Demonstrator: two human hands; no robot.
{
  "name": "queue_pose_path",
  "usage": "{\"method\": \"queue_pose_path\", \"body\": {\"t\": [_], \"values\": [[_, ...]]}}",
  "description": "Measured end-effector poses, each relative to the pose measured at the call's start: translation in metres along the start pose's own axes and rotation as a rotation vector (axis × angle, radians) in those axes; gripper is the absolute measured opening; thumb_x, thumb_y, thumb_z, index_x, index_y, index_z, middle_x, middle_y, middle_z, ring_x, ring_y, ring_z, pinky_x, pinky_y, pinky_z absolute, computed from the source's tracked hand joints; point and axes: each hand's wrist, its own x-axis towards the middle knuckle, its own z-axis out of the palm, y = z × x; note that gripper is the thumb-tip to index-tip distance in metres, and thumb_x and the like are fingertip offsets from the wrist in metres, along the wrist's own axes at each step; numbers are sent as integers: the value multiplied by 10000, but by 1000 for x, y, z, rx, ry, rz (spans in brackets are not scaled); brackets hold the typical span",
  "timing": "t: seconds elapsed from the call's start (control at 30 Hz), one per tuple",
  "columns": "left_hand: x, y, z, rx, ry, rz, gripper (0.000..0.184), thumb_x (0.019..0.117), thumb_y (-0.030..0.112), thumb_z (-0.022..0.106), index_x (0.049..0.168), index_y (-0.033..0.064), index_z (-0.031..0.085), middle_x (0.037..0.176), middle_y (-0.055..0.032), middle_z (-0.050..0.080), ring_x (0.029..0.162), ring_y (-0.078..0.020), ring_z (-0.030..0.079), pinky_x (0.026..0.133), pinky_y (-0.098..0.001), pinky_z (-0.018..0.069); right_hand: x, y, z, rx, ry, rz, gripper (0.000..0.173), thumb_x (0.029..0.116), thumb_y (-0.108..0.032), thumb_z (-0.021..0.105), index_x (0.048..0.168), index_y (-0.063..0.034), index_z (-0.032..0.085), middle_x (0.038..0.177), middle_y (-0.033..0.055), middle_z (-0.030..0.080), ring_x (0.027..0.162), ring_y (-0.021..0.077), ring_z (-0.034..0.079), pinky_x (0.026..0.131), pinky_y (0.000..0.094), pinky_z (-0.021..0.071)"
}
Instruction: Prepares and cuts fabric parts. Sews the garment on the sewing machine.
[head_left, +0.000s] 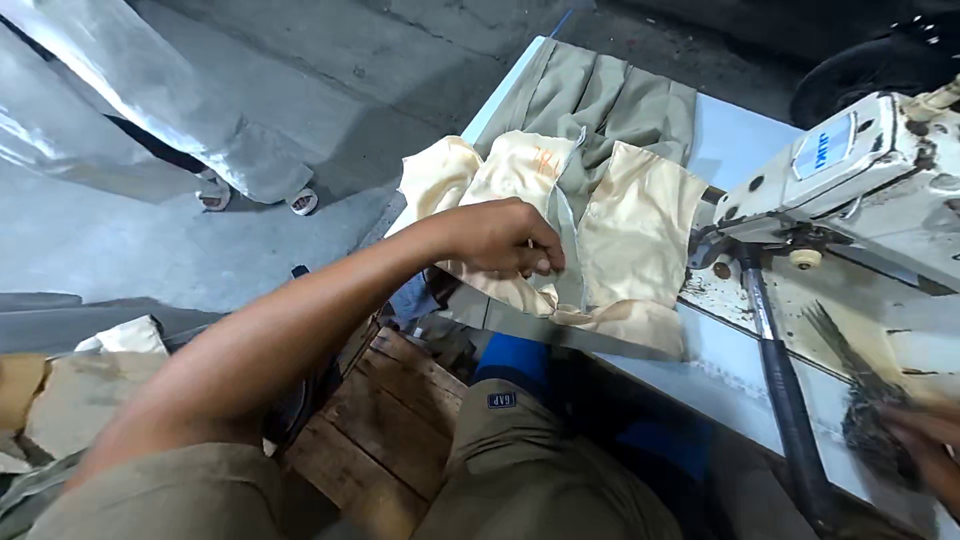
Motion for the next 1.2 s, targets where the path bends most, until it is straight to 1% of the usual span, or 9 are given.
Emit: {"method": "queue_pose_path", "body": {"t": [0.1, 0.23, 0.37, 0.43, 0.5, 0.7, 0.9, 1.0, 1.2], "values": [[23, 8, -4, -195, -244, -107, 144, 982, 60, 664, 1068, 50, 780, 927, -23, 774, 763, -57, 722, 736, -241, 604, 21, -126, 28, 223, 383, -387, 359, 984, -293, 637, 1191, -18, 740, 1161, 207, 721, 1079, 345, 686, 929, 484, 547], [31, 8, -3, -199, -337, -62, 114, 947, 73, 707, 1006, 73, 804, 903, -4, 771, 803, -37, 699, 764, -238, 561, 66, -230, 87, 253, 393, -612, 425, 917, -463, 696, 1141, -104, 734, 1090, 93, 730, 1047, 332, 686, 966, 623, 492], [18, 2, 8, -179, -208, -18, 124, 917, 39, 713, 1021, 31, 780, 932, -77, 751, 848, -135, 696, 806, -366, 564, 72, -241, 95, 297, 459, -658, 277, 924, -327, 700, 954, -55, 742, 834, 118, 714, 820, 337, 693, 890, 595, 520], [11, -2, 7, -281, -169, -86, 156, 869, -1, 747, 1023, -23, 760, 928, -103, 757, 809, -121, 700, 761, -322, 557, 74, -240, 88, 324, 398, -700, 274, 933, -261, 723, 931, 13, 740, 836, 194, 714, 831, 401, 692, 901, 617, 503], [15, 3, 5, -317, -176, -132, 155, 849, 34, 793, 982, -36, 756, 873, -89, 755, 751, -87, 684, 722, -277, 540, 81, -234, 89, 322, 389, -716, 286, 937, -266, 734, 902, 18, 728, 829, 194, 715, 826, 377, 690, 869, 542, 514], [16, -2, 11, -287, -170, 24, 159, 799, 17, 828, 930, -39, 757, 815, -97, 739, 731, -110, 678, 721, -291, 540, 89, -236, 96, 364, 501, -704, 214, 896, -297, 710, 891, -84, 711, 765, 65, 677, 756, 233, 655, 846, 449, 520], [21, -7, 11, -287, -233, 39, 106, 891, 48, 755, 991, 15, 753, 845, -39, 709, 660, -42, 585, 601, -213, 475, 94, -227, 100, 520, 422, -667, 283, 946, -383, 706, 928, -102, 729, 825, 32, 713, 800, 168, 668, 795, 358, 539], [18, -7, 11, -340, -255, 6, 157, 910, 18, 731, 1064, 28, 759, 896, -23, 745, 700, -18, 630, 648, -189, 519, 94, -227, 101, 544, 424, -668, 249, 957, -358, 695, 924, -114, 734, 820, 10, 705, 789, 141, 649, 785, 328, 523], [14, -1, 13, -232, -192, 12, 42, 892, 59, 760, 930, 42, 759, 803, -11, 718, 682, -24, 628, 637, -206, 522, 97, -230, 104, 606, 459, -697, 236, 958, -347, 706, 965, -114, 735, 867, 9, 723, 835, 115, 664, 841, 321, 524]]}}
